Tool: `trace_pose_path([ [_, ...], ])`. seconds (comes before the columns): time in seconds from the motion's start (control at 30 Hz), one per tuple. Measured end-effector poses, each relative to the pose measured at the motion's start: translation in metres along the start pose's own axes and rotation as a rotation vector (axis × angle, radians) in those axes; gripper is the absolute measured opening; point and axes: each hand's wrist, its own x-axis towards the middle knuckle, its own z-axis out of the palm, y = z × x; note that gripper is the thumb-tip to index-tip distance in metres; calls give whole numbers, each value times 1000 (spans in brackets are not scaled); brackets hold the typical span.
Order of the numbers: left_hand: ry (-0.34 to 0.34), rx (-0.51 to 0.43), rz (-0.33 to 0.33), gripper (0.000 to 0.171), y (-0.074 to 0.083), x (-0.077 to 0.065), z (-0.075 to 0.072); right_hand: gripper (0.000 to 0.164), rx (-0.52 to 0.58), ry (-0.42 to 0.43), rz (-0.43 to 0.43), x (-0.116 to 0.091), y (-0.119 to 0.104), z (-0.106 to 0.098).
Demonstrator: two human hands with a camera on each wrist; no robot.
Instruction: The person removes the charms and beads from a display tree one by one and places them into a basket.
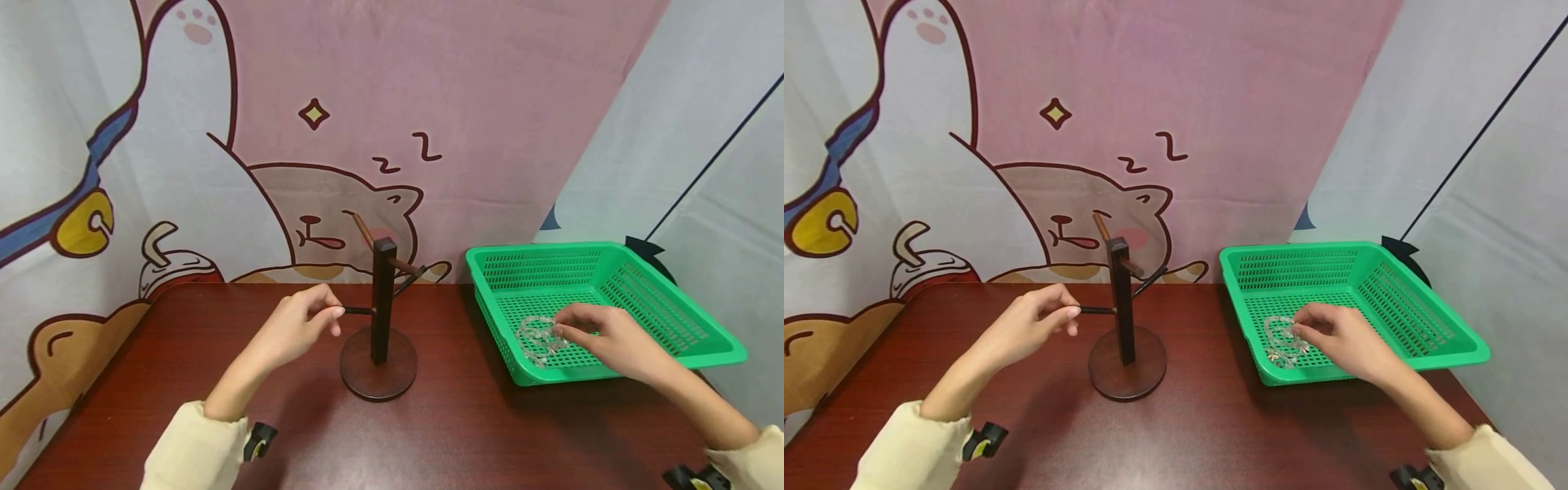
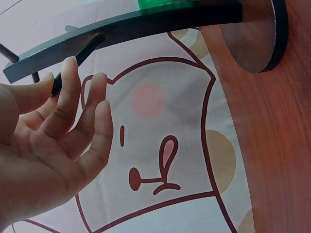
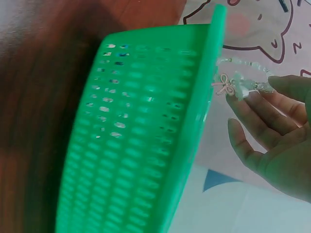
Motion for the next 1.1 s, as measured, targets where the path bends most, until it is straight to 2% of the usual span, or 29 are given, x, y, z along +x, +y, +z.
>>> trace_pose_path([
  [0.3, 7, -9, 3, 7, 0, 0, 2, 6, 34, -24, 38, -11, 12, 9],
  [0.7, 35, -8, 1, 6, -1, -2, 5, 10, 70, -73, 143, -15, 12, 13],
  [0.93, 55, 21, 19, 5, -1, -3, 5, 11, 106, -92, 150, -12, 15, 15],
  [1.1, 36, 21, 16, 7, -3, -5, 3, 14, 95, -93, 149, -8, 14, 16],
])
